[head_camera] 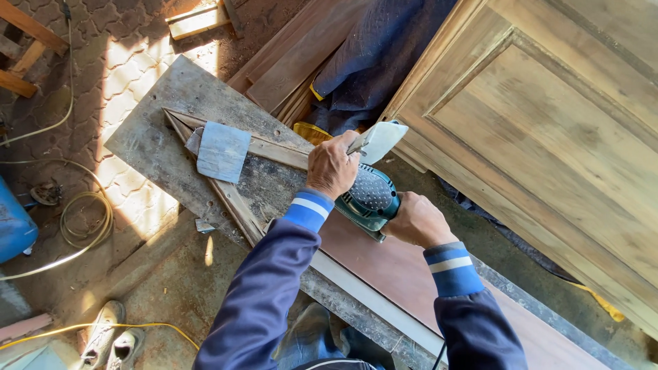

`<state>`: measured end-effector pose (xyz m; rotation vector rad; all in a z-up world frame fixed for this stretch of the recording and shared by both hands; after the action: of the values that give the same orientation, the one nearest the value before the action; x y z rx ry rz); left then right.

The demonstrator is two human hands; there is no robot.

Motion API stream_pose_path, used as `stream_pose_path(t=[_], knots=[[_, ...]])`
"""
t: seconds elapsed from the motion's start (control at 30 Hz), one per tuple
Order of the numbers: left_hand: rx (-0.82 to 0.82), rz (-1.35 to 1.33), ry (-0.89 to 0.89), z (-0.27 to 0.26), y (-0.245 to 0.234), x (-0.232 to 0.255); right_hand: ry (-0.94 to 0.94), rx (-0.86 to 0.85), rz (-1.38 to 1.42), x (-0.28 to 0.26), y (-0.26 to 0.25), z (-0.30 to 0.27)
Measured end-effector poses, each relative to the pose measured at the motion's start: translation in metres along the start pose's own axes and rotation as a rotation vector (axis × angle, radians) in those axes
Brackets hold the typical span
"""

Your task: The person is sanding a long wooden plank, first manually using pieces of sandpaper and later using an electric orbital sander.

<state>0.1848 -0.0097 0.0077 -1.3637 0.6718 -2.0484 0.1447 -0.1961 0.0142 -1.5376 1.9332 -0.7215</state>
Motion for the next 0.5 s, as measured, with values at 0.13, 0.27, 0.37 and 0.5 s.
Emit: stream_pose_path(t=[0.13, 0.27, 0.37, 0.5], knots=[[-0.009, 0.007, -0.004, -0.001, -0.009, -0.003, -0.021, 0.01, 0.044, -0.005, 0.005, -0.001], [-0.052, 0.042, 0.017, 0.001, -0.005, 0.011, 0.011, 0.023, 0.017, 0.005, 0.007, -0.005], [-0.089, 0.084, 0.1, 0.0, 0.018, 0.033, 0.006, 0.037, 0.067, 0.026, 0.002, -0.017], [-0.104, 0.061, 0.213, -0.008, 0.056, 0.079, 0.014, 0.062, 0.088, 0.08, 0.003, -0.026]])
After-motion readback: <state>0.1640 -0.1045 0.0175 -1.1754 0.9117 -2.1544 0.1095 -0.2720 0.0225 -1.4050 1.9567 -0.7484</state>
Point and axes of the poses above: each hand's wrist, its own z-axis towards the middle knuckle, its own y-axis out of the palm, x = y × z, the point moved 8 cm from there along z, towards the middle knuckle, and after that the axes turned 15 degrees about y, right-handed, at the moved point
